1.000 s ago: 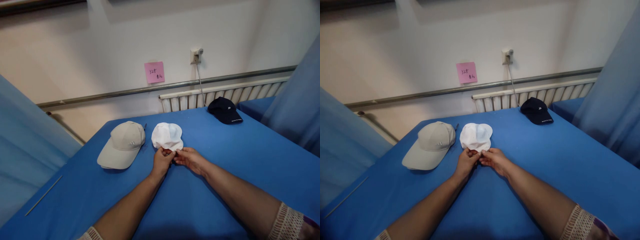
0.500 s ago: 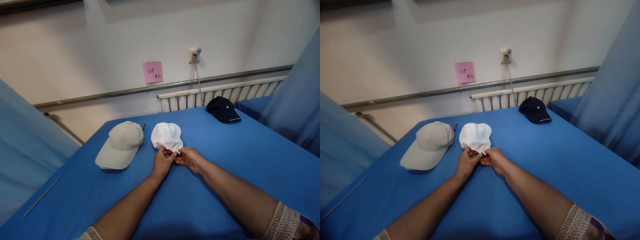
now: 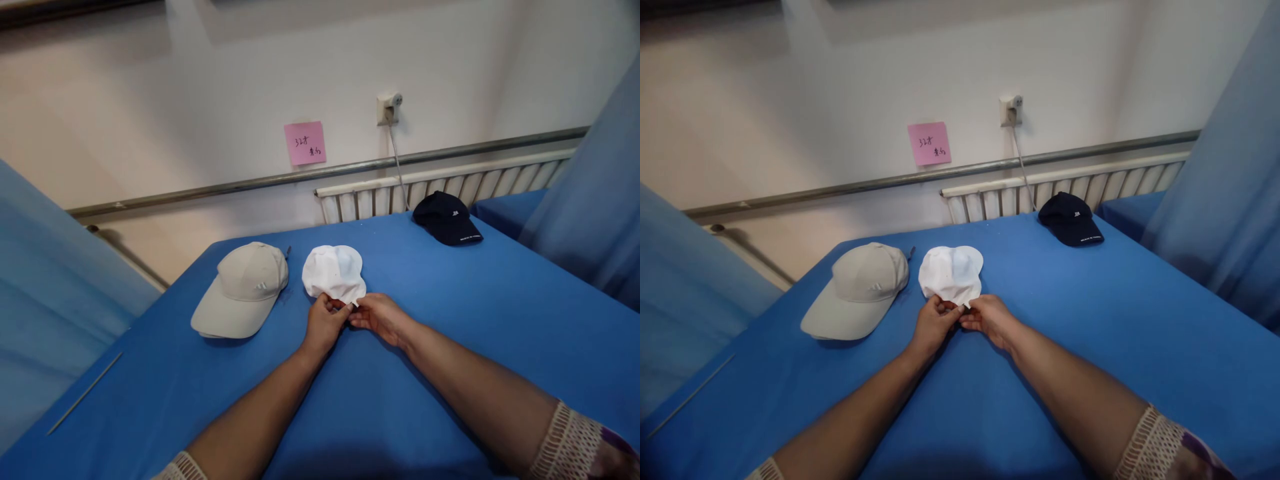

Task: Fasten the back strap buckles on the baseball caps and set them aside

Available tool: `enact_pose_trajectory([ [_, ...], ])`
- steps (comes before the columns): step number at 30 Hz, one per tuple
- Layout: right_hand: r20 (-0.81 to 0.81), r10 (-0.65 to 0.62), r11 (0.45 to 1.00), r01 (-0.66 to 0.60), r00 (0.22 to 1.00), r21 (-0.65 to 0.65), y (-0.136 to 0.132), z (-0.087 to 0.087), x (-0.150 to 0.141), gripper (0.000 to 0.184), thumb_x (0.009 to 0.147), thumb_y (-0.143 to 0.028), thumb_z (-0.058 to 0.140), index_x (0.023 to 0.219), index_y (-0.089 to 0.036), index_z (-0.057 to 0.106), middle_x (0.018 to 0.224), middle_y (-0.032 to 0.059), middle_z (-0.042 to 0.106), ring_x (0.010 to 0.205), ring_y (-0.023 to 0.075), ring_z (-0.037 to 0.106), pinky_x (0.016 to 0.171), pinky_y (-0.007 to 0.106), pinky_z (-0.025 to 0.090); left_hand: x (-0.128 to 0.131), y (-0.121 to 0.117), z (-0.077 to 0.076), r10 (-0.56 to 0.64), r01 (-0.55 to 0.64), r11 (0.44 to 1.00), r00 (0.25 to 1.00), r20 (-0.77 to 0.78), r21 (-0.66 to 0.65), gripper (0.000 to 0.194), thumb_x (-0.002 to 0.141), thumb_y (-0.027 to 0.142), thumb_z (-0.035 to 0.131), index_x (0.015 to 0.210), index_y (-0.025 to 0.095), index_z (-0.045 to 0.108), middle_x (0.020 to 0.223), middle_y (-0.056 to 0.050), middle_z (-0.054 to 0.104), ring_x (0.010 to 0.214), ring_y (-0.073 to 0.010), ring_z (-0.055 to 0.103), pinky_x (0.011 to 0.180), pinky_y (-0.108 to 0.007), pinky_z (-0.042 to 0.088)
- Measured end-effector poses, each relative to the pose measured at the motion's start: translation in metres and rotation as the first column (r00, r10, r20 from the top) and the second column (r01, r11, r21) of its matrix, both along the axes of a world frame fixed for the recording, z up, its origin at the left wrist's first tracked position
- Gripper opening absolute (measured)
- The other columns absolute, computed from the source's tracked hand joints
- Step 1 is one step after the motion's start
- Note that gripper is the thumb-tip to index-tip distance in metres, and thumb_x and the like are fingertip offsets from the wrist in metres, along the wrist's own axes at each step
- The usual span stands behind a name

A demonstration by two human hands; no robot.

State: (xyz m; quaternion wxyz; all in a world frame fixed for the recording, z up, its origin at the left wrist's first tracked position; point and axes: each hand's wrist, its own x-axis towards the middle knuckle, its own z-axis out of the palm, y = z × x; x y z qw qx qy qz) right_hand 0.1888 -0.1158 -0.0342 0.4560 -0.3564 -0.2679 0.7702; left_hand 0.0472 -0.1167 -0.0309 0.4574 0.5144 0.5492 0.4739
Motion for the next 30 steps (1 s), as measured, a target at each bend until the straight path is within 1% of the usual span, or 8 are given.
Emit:
enact_pose_trajectory([
  [3,0.001,0.003,1.0,-0.003,1.0,0.003,-0.0005,0.0001,-0.0005,0.011,0.082,-0.013,0.056,0.084,-0.01,0.067,0.071,0.0067,0.068,0.058,0.0115,0.063,0.059,0.023,0.053,0.0002,-0.0005,0.0008,0.0,0.0,1.0,1.0,-0.006,0.001,0.034,0.062,0.03,0.078,0.084,0.015,0.056,0.064,0.002,0.063,0.047,-0.0085,0.052,0.046,-0.019,0.039],
  [12,0.007,-0.011,1.0,0.011,1.0,0.007,-0.0016,0.0,-0.0021,0.01,0.084,-0.016,0.058,0.087,-0.011,0.066,0.072,0.0072,0.068,0.059,0.012,0.064,0.059,0.024,0.054,0.001,0.0027,-0.0005,0.029,-0.029,1.0,1.0,0.004,0.005,0.034,0.061,0.028,0.077,0.085,0.014,0.058,0.065,0.0,0.064,0.052,-0.0108,0.056,0.049,-0.02,0.042],
  [16,-0.012,0.012,0.999,-0.011,1.0,0.04,-0.003,0.0001,-0.0015,0.01,0.08,-0.018,0.064,0.087,-0.011,0.068,0.073,0.0065,0.069,0.061,0.0115,0.064,0.061,0.023,0.053,0.002,0.0036,0.0,0.072,-0.072,0.997,0.997,0.003,0.024,0.032,0.058,0.025,0.078,0.082,0.014,0.059,0.064,0.0,0.064,0.054,-0.012,0.058,0.048,-0.02,0.043],
  [18,-0.015,0.024,0.998,-0.023,1.0,0.058,-0.0032,-0.0011,-0.001,0.014,0.075,-0.018,0.07,0.087,-0.011,0.069,0.075,0.0063,0.069,0.063,0.0113,0.064,0.062,0.022,0.053,0.0023,0.0026,0.0009,0.059,-0.059,0.998,0.998,0.013,0.016,0.033,0.059,0.026,0.077,0.083,0.015,0.058,0.064,0.001,0.064,0.051,-0.0113,0.057,0.046,-0.02,0.043],
  [21,0.0,-0.002,0.999,0.002,1.0,0.051,-0.0023,-0.0039,-0.0008,0.016,0.071,-0.018,0.074,0.085,-0.011,0.068,0.074,0.0052,0.069,0.062,0.0108,0.064,0.063,0.023,0.053,0.0024,0.0003,0.0024,0.025,-0.025,1.0,0.999,0.036,-0.009,0.035,0.06,0.028,0.077,0.084,0.016,0.055,0.063,0.003,0.063,0.044,-0.0089,0.053,0.042,-0.019,0.041],
  [25,-0.024,-0.019,0.999,0.019,1.0,0.036,-0.0004,-0.0063,-0.0008,0.012,0.074,-0.018,0.072,0.083,-0.011,0.067,0.071,0.0058,0.069,0.064,0.0109,0.064,0.065,0.023,0.053,0.002,-0.0017,0.005,0.025,-0.024,1.0,0.997,0.068,-0.013,0.036,0.06,0.033,0.077,0.079,0.016,0.051,0.061,0.004,0.061,0.04,-0.0077,0.051,0.039,-0.019,0.039],
  [28,-0.036,-0.019,0.999,0.021,0.999,0.048,0.0007,-0.007,-0.0006,0.013,0.077,-0.021,0.071,0.084,-0.011,0.067,0.072,0.0059,0.069,0.064,0.011,0.064,0.063,0.023,0.052,0.0011,-0.0021,0.0066,0.006,-0.006,1.0,0.996,0.088,-0.004,0.037,0.06,0.035,0.077,0.08,0.016,0.051,0.062,0.003,0.061,0.04,-0.0067,0.05,0.04,-0.019,0.039],
  [30,-0.022,-0.038,0.997,0.04,0.999,0.06,0.0013,-0.0077,-0.0009,0.016,0.076,-0.023,0.072,0.085,-0.012,0.066,0.071,0.0044,0.068,0.062,0.0101,0.063,0.06,0.021,0.051,0.0003,-0.0021,0.007,-0.012,0.012,1.0,0.996,0.085,0.004,0.038,0.06,0.035,0.078,0.08,0.016,0.051,0.064,0.003,0.062,0.041,-0.0066,0.05,0.04,-0.018,0.039],
])
